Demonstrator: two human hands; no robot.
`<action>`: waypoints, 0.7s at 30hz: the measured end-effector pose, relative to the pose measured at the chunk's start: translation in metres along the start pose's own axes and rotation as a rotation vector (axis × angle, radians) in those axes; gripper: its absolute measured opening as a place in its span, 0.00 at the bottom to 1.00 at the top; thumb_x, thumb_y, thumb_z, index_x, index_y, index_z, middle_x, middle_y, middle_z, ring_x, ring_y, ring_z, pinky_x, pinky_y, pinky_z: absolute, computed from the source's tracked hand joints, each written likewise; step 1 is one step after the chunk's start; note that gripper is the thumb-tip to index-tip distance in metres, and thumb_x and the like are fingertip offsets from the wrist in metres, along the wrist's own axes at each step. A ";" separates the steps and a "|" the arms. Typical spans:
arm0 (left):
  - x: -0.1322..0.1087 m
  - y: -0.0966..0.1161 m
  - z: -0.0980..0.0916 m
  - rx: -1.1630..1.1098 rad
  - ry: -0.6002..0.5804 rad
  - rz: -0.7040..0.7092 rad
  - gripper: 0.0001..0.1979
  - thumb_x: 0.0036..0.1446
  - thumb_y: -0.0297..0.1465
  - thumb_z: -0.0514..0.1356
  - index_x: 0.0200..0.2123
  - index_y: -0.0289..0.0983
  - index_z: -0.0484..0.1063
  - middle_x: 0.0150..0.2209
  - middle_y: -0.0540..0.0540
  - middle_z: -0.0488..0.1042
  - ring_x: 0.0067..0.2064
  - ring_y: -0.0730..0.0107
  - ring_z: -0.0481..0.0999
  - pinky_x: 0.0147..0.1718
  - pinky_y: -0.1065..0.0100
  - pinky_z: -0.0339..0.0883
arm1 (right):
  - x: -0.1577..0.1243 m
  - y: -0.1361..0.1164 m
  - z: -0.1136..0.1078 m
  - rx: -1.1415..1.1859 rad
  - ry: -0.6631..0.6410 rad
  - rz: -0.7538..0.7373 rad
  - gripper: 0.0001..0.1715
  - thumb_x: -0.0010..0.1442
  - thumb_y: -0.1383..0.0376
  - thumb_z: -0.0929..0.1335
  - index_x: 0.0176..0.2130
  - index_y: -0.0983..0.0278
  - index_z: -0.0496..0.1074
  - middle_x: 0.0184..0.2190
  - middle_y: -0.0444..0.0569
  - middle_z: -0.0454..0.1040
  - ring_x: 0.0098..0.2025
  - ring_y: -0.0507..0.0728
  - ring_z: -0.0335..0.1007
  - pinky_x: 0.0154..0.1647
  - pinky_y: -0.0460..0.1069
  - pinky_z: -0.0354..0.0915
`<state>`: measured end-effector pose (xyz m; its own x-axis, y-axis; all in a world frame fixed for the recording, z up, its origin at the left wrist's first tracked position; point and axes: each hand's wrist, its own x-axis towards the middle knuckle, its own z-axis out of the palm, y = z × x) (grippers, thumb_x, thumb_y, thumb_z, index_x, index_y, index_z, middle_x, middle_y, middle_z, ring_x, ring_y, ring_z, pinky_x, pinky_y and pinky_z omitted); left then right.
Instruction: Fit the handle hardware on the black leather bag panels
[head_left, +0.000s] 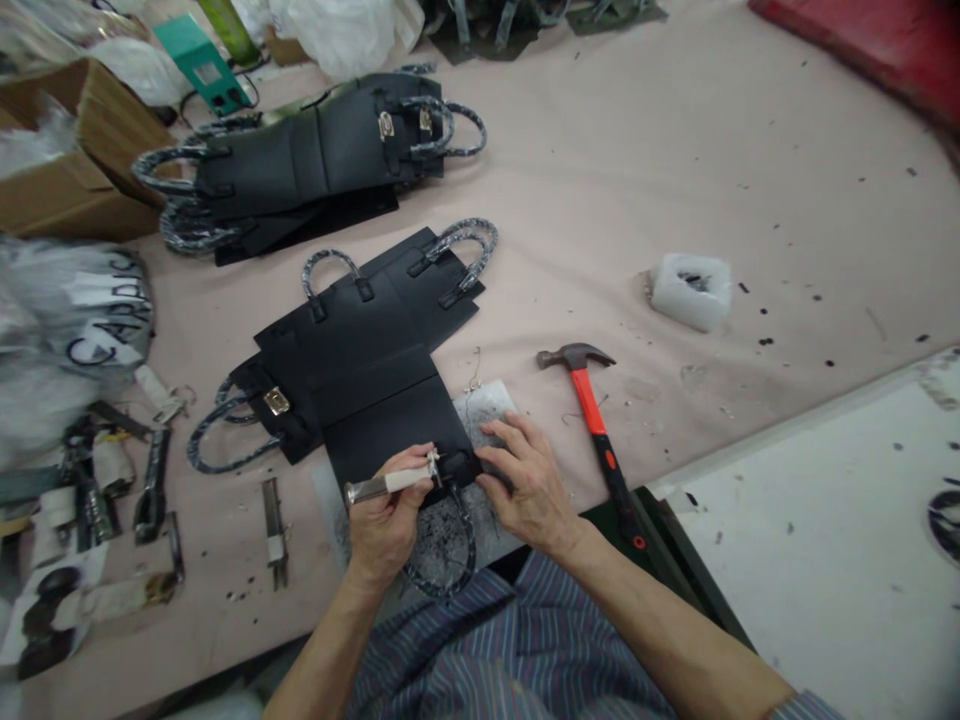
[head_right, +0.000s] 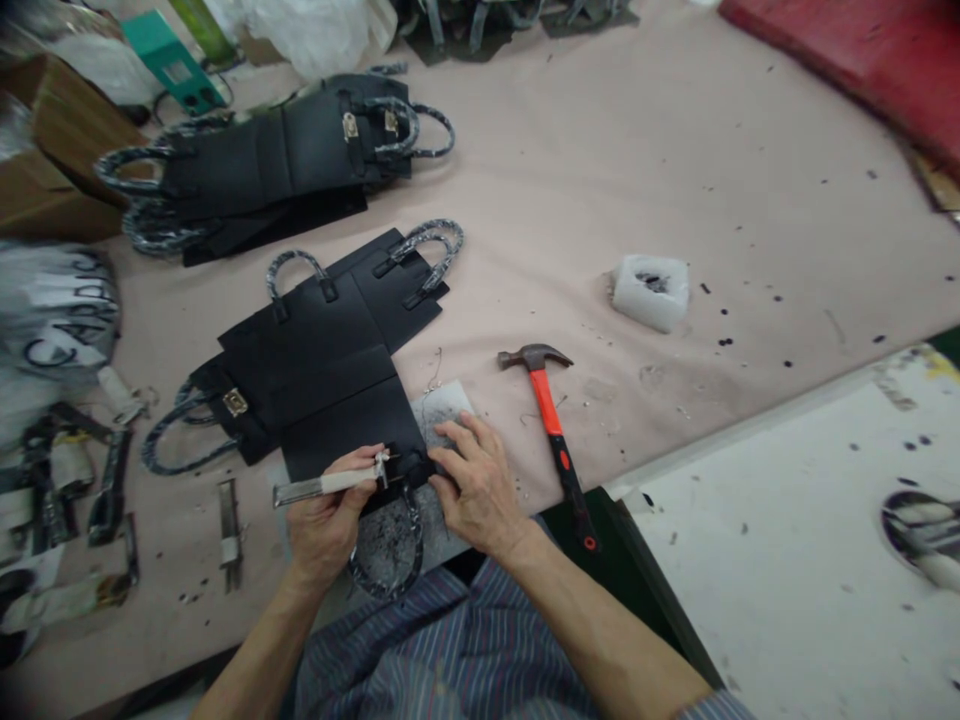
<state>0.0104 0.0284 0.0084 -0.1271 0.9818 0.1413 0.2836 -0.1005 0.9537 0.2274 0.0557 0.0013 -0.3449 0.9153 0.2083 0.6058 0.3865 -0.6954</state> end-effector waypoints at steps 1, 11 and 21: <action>0.001 0.001 0.000 0.006 -0.001 0.001 0.07 0.62 0.28 0.65 0.44 0.38 0.79 0.49 0.44 0.82 0.51 0.61 0.82 0.55 0.56 0.76 | 0.000 0.000 0.000 -0.002 0.000 0.001 0.16 0.60 0.70 0.69 0.49 0.62 0.75 0.60 0.54 0.70 0.68 0.69 0.55 0.67 0.69 0.59; 0.004 0.008 0.003 0.064 -0.007 -0.014 0.06 0.62 0.31 0.64 0.42 0.38 0.80 0.47 0.43 0.83 0.49 0.61 0.83 0.54 0.56 0.77 | -0.001 0.000 0.000 -0.002 -0.003 0.012 0.17 0.59 0.70 0.69 0.49 0.61 0.75 0.60 0.53 0.70 0.68 0.69 0.55 0.66 0.68 0.60; 0.006 0.007 0.005 0.180 -0.006 -0.009 0.07 0.62 0.32 0.64 0.41 0.37 0.80 0.46 0.43 0.83 0.49 0.60 0.83 0.54 0.56 0.76 | -0.002 0.000 0.001 -0.023 -0.003 0.008 0.15 0.60 0.69 0.70 0.48 0.61 0.75 0.60 0.53 0.70 0.68 0.69 0.55 0.66 0.68 0.59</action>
<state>0.0168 0.0343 0.0142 -0.1247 0.9835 0.1311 0.4484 -0.0620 0.8917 0.2278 0.0540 0.0003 -0.3422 0.9180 0.2003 0.6252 0.3816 -0.6808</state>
